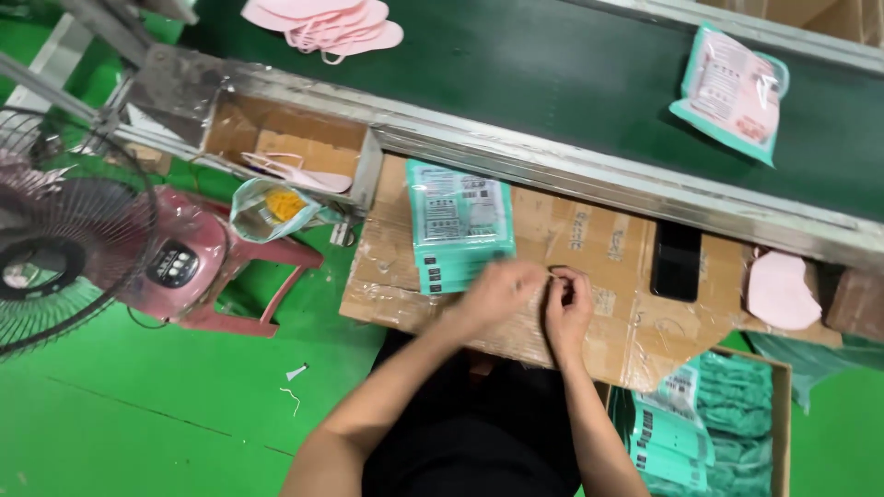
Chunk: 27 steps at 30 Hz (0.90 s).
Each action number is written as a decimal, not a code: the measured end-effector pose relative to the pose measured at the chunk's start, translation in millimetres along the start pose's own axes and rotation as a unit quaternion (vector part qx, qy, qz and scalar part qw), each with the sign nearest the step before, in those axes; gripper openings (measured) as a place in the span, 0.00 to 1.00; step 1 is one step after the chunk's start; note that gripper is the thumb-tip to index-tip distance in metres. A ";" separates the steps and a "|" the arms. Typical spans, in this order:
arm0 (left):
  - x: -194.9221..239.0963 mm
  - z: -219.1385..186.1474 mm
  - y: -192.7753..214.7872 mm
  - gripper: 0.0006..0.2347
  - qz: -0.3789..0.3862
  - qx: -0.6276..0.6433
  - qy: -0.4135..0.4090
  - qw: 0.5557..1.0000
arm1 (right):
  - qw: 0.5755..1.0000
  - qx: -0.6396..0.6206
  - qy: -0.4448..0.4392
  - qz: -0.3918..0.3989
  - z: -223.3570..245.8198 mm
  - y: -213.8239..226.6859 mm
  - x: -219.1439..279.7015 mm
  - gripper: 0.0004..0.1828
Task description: Packing stacks of pink face masks into plastic bags at a conveyor belt workstation.
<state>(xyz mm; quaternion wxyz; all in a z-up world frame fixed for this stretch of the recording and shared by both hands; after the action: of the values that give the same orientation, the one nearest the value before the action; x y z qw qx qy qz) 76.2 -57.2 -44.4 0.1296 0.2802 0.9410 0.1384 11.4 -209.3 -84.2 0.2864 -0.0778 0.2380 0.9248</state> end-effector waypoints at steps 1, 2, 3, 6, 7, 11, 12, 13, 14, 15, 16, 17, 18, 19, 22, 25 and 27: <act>-16.6 4.3 18.0 0.05 -0.004 -0.001 0.001 1.000 | 1.000 -0.001 0.003 0.004 1.4 -0.8 0.2 0.05; -32.3 6.9 44.4 0.05 -0.091 -0.059 -0.012 0.994 | 1.000 0.005 -0.004 0.003 1.7 -1.2 0.3 0.05; -46.4 8.4 68.9 0.05 -0.176 -0.116 -0.024 0.977 | 1.000 0.012 -0.012 0.001 1.4 0.1 0.9 0.04; -65.7 -53.3 146.4 0.12 -0.311 -0.162 -0.170 0.921 | 1.000 0.017 -0.009 0.000 0.1 0.6 2.5 0.05; -69.3 -57.8 155.8 0.12 -0.313 -0.163 -0.171 0.920 | 1.000 0.016 -0.006 0.001 -1.5 0.0 2.8 0.05; -97.2 -37.0 179.7 0.22 -0.325 -0.234 -0.134 0.906 | 1.000 0.019 0.005 -0.005 -6.3 -0.9 2.4 0.05; -105.8 -23.3 182.3 0.28 -0.344 -0.293 -0.118 0.884 | 1.000 0.020 0.015 -0.005 -6.5 -0.7 3.1 0.05; -115.9 -25.4 188.1 0.28 -0.342 -0.290 -0.118 0.886 | 1.000 0.023 0.013 -0.006 -4.5 -0.3 3.1 0.05; -125.0 -28.3 194.4 0.34 -0.355 -0.328 -0.110 0.869 | 1.000 0.015 0.009 -0.002 -2.9 -0.4 3.0 0.05; -135.2 -31.8 200.5 0.41 -0.368 -0.364 -0.102 0.849 | 1.000 0.007 0.005 0.000 -1.3 -0.4 2.2 0.05; -145.3 -34.3 202.8 0.41 -0.366 -0.361 -0.104 0.851 | 1.000 0.010 0.003 -0.003 -1.7 0.2 2.6 0.05; -157.9 -34.5 204.9 0.46 -0.344 -0.396 -0.066 0.849 | 1.000 0.013 0.004 0.002 -1.7 0.0 2.2 0.05; -169.9 -35.0 206.9 0.50 -0.320 -0.430 -0.028 0.844 | 1.000 0.016 0.005 0.006 -1.2 0.1 2.0 0.05; -193.1 -4.6 199.6 0.50 -0.319 -0.428 -0.032 0.845 | 1.000 0.018 0.006 0.002 -3.7 -1.0 2.4 0.05; -253.3 55.3 163.3 0.31 -0.251 -0.534 -0.106 0.800 | 1.000 0.020 -0.020 -0.005 -13.0 0.1 3.2 0.05; -273.4 57.3 126.1 0.16 -0.224 -0.572 -0.126 0.779 | 0.998 0.028 0.050 -0.013 -16.4 8.2 -4.0 0.05; -262.6 36.1 87.7 0.05 -0.140 -0.449 -0.196 0.860 | 0.994 -0.092 -0.048 -0.026 -38.5 25.5 -13.3 0.10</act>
<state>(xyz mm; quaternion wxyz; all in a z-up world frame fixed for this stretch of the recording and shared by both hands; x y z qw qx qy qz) 343.5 -127.7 -5.0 0.4415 0.0785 0.7610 0.4688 8.1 -253.0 -104.1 0.3134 -0.0658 0.1361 0.9375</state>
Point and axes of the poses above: each hand's wrist, its own x-axis away from the middle knuckle, its own y-axis out of the back of the hand, z = x × y, the point moved 5 cm from there along -x, towards the middle knuckle, and after that the axes turned 2 degrees about -y, right-handed, at the moved point
